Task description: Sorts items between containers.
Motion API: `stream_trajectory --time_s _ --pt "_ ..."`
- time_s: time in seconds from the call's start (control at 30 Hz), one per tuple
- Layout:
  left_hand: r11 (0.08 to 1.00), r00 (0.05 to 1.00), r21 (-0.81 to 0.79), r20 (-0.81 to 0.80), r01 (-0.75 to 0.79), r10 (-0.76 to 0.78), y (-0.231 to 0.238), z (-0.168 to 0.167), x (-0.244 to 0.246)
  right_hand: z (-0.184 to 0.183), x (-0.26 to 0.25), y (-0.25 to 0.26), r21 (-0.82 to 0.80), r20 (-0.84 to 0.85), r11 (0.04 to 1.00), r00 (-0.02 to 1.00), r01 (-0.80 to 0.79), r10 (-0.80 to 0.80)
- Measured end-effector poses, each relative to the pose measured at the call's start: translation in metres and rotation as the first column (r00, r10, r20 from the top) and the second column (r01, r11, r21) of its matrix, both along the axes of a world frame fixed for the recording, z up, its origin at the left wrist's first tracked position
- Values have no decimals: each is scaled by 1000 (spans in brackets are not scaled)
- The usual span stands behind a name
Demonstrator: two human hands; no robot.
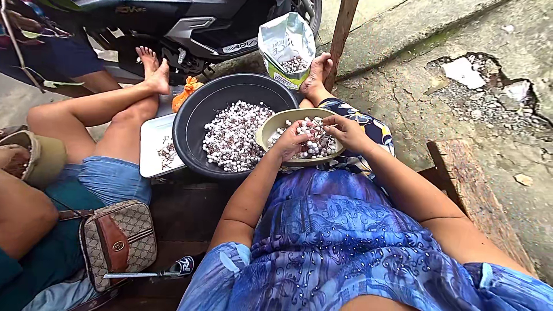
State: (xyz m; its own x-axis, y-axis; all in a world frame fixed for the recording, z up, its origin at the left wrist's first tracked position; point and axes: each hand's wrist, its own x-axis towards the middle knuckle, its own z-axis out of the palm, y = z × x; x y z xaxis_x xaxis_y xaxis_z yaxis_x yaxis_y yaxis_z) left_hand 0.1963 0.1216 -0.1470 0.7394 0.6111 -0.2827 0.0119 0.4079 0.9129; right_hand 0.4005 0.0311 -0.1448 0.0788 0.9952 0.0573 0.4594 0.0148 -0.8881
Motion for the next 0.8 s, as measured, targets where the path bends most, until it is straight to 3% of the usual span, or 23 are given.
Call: stream_trajectory --time_s 0.17,0.3,0.53,0.8 --pt "997 997 32 -24 -68 69 -1 -2 4 -7 -13 -6 45 -47 999 999 -12 14" --pt "986 994 166 -104 2 16 -7 -1 -4 -8 -29 -2 87 1 995 999 39 -40" --pt "991 991 132 -131 -13 30 -3 0 5 -3 -30 2 35 63 997 996 65 -68" --pt "995 989 87 -138 -47 59 -3 1 6 4 -24 2 291 55 946 985 142 -165"
